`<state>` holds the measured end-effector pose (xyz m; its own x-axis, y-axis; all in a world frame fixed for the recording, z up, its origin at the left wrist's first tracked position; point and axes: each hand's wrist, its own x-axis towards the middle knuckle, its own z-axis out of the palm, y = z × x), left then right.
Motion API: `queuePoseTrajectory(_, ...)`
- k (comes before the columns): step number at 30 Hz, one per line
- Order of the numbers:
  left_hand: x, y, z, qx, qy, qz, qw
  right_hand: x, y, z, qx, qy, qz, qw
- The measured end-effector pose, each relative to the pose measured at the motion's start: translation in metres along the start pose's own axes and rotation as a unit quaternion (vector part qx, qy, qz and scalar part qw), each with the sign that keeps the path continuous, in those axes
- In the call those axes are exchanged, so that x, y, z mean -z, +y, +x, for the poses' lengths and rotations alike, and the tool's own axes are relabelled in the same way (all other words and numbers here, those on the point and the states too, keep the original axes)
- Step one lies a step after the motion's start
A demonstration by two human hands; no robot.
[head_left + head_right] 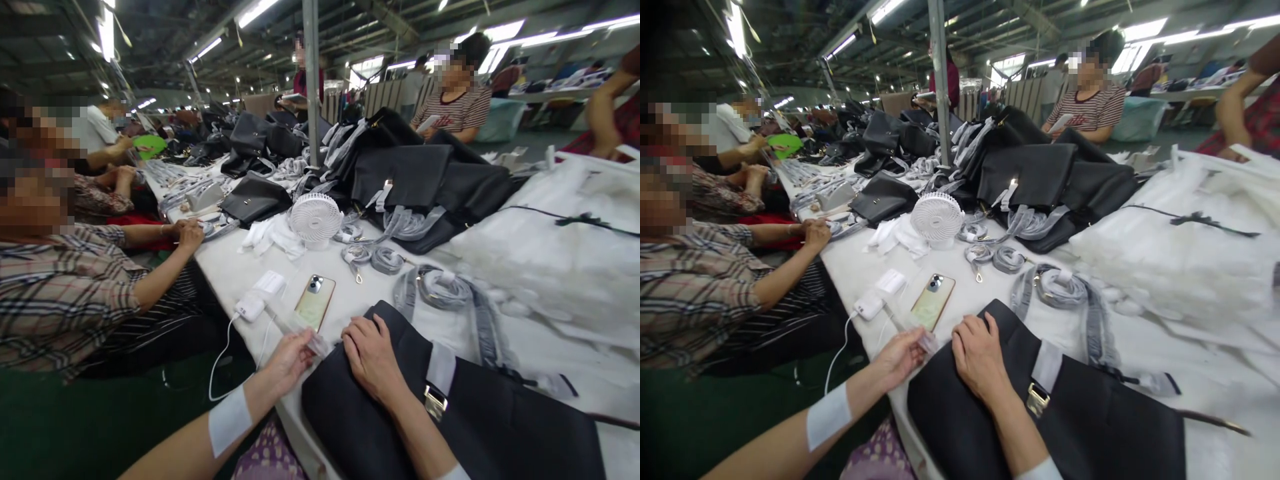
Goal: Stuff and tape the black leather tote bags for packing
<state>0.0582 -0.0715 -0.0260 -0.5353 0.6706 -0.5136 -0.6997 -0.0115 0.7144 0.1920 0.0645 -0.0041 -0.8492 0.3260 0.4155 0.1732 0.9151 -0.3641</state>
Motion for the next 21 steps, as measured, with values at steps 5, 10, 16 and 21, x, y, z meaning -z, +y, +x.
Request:
queuePoseTrajectory(5, 0.011, 0.031, 0.011, -0.104, 0.058, 0.02, 0.993, 0.002, -0.002, 0.001, -0.008, 0.004, 0.015, 1.0)
queuePoseTrajectory(10, 0.023, 0.077, 0.029, -0.16, 0.121, 0.015, 0.98, 0.01, -0.004, 0.001, 0.004, 0.044, 0.026, 0.999)
queuePoseTrajectory(16, 0.043, 0.123, 0.039, -0.198, 0.174, 0.026, 0.964, 0.018, -0.008, -0.001, 0.001, 0.105, 0.05, 0.993)
queuePoseTrajectory(21, 0.069, 0.159, 0.053, -0.234, 0.193, 0.119, 0.945, 0.018, -0.01, -0.002, -0.012, 0.071, 0.032, 0.997)
